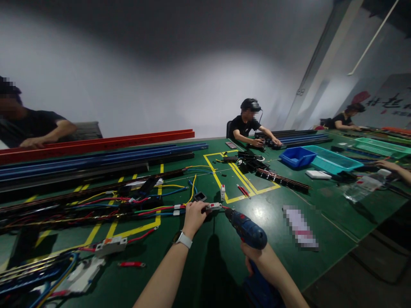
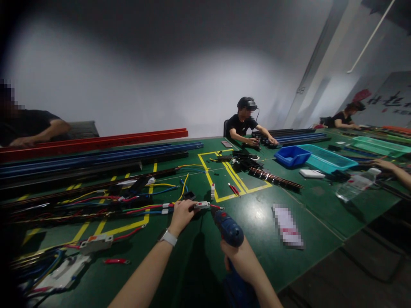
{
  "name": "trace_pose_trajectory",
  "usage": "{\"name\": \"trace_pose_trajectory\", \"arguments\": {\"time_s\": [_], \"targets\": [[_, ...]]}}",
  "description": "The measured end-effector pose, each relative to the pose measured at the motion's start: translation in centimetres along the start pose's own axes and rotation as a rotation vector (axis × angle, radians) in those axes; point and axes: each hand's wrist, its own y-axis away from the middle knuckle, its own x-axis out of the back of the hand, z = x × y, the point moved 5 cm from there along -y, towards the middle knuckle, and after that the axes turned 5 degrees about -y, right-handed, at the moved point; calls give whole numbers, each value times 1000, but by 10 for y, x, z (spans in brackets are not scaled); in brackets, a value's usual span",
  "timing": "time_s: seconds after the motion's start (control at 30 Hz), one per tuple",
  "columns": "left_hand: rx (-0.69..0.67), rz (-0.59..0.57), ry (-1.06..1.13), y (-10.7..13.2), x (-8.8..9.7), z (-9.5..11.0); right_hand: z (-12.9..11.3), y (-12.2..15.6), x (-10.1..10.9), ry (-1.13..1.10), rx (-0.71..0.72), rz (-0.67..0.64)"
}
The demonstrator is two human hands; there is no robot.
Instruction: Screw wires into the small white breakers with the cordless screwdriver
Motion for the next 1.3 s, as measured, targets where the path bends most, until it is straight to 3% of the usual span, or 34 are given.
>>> {"name": "trace_pose_trajectory", "arguments": {"time_s": [1.3], "targets": [[-10,-17,-32,1,-6,-4,0,2,0,-39,-19,-28]]}}
